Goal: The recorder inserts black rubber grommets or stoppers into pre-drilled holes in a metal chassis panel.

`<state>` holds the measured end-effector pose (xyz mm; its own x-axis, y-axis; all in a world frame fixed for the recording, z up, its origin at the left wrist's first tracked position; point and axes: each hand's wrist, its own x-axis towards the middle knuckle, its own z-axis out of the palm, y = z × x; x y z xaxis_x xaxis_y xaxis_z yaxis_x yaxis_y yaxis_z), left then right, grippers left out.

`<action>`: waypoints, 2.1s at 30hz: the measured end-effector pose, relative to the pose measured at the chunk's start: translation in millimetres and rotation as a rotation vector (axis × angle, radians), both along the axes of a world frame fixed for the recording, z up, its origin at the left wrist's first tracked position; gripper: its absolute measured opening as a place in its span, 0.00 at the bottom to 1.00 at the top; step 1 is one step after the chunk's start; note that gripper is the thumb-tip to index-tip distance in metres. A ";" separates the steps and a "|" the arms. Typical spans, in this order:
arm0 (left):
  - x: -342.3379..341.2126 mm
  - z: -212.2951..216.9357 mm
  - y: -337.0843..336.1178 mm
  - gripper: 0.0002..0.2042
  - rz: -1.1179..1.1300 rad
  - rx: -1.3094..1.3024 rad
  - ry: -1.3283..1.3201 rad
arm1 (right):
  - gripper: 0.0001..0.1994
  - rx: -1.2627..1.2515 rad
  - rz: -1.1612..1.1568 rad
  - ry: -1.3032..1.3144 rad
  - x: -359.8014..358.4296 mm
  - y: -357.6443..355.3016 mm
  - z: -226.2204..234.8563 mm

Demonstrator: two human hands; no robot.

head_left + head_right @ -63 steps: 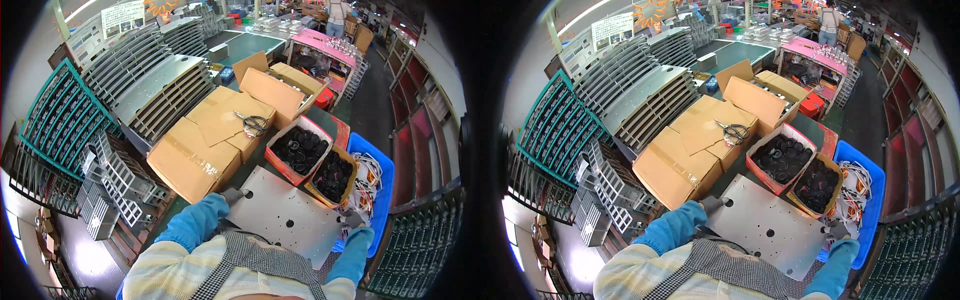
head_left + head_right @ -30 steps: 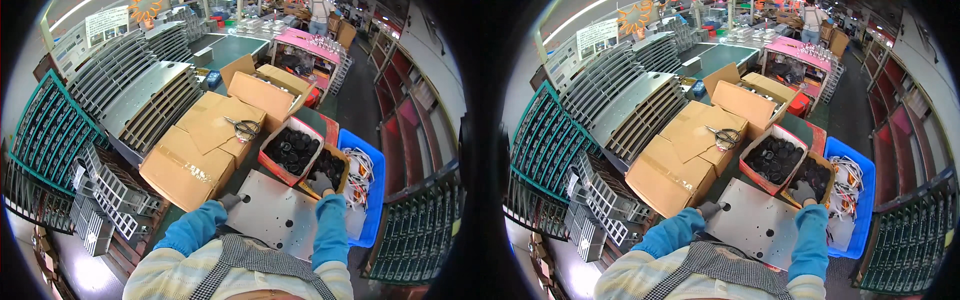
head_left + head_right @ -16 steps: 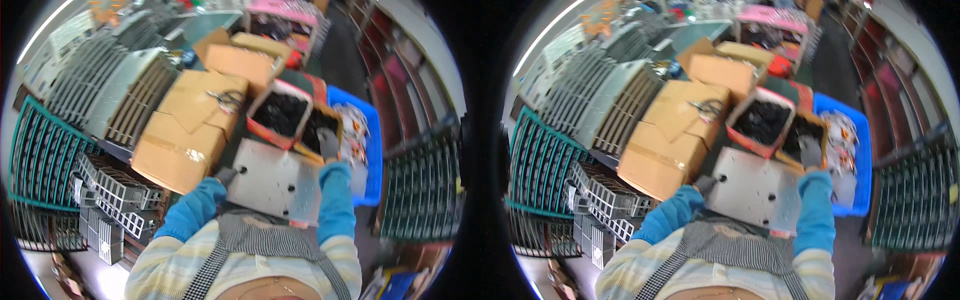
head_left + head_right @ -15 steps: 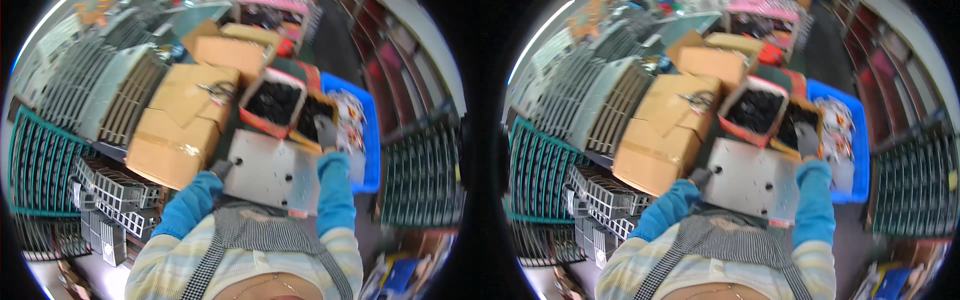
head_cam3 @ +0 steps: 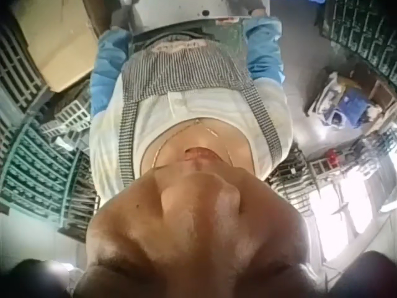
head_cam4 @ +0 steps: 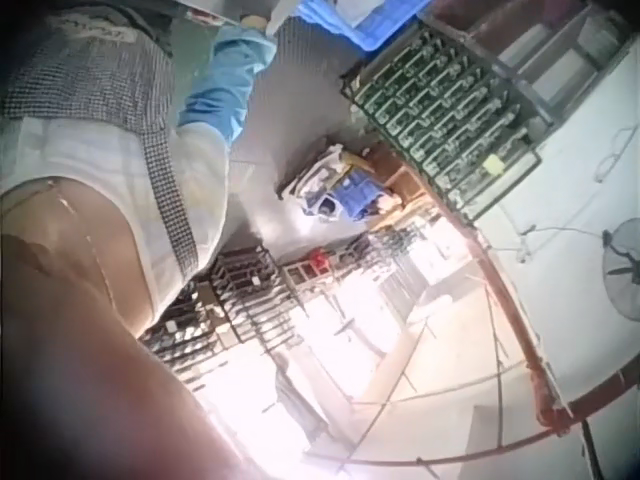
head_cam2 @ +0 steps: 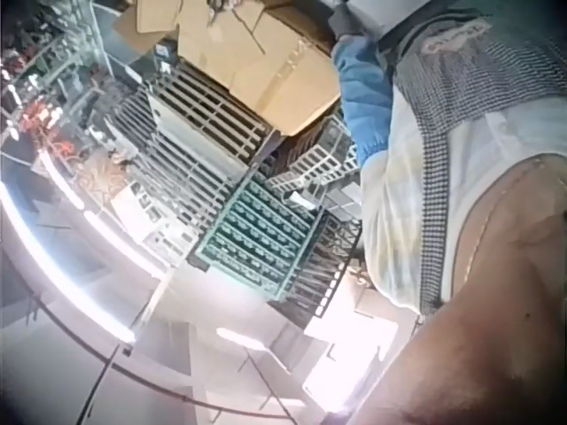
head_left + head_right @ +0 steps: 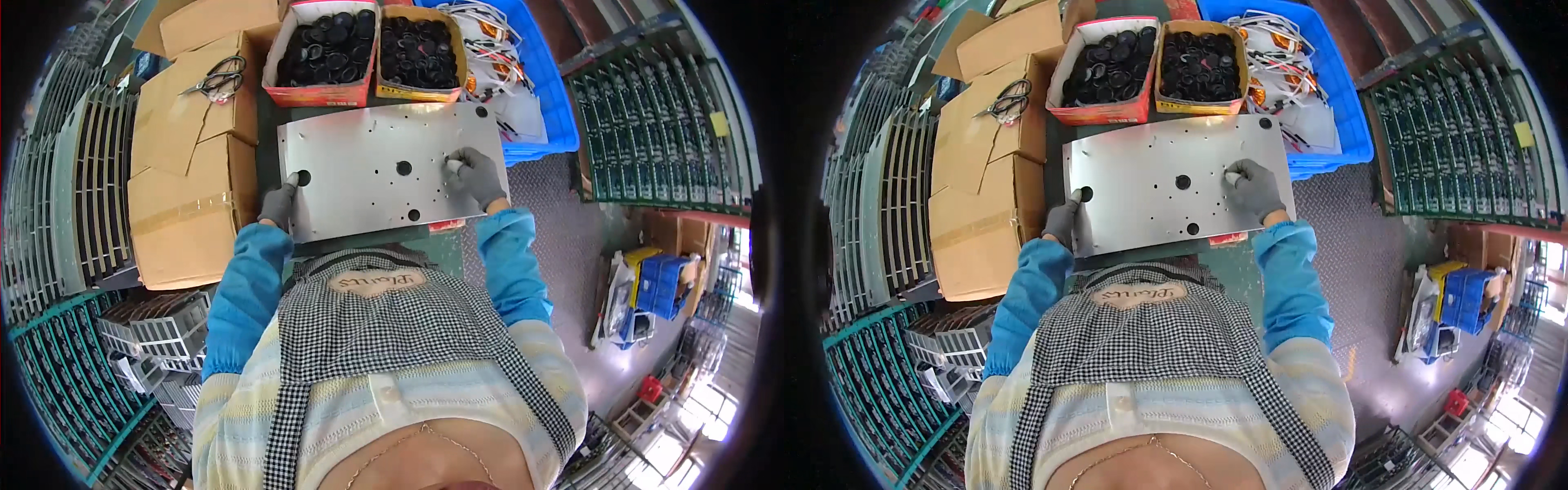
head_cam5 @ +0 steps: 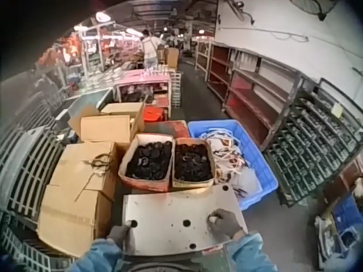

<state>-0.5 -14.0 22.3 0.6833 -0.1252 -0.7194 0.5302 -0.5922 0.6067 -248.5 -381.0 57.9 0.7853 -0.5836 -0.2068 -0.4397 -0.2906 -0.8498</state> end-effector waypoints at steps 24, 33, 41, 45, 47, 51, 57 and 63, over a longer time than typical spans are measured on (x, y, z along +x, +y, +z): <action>-16.8 16.7 -7.5 0.38 -0.032 0.041 -0.219 | 0.08 -0.769 0.309 0.236 -23.0 138.2 16.0; -6.0 -16.7 6.8 0.39 -0.061 0.039 -0.261 | 0.08 -0.829 0.686 -0.041 -23.2 90.7 -4.2; -9.4 -1.2 0.0 0.39 -0.062 0.005 -0.229 | 0.10 -0.487 0.793 -0.032 -6.0 38.4 -5.0; -6.2 -5.8 3.0 0.38 -0.029 0.040 -0.248 | 0.09 -0.596 0.873 0.023 9.2 50.5 7.7; -5.9 6.3 -1.6 0.38 -0.046 0.027 -0.162 | 0.09 -0.508 0.936 0.198 18.8 46.5 12.1; -11.2 8.5 0.3 0.39 -0.053 0.044 -0.208 | 0.10 -0.532 0.966 0.311 38.2 54.2 14.5; -12.5 3.2 1.0 0.38 -0.059 0.067 -0.239 | 0.14 -0.444 0.824 0.237 36.9 50.5 5.8; -13.5 4.5 -3.5 0.38 -0.089 0.073 -0.266 | 0.15 -0.587 0.343 0.099 39.6 72.8 5.8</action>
<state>-14.1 -17.5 26.9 0.8375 -0.1480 -0.5260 0.3023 -0.6764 0.6716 -208.9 -308.2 63.7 0.9394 -0.3425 -0.0129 -0.3082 -0.8276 -0.4691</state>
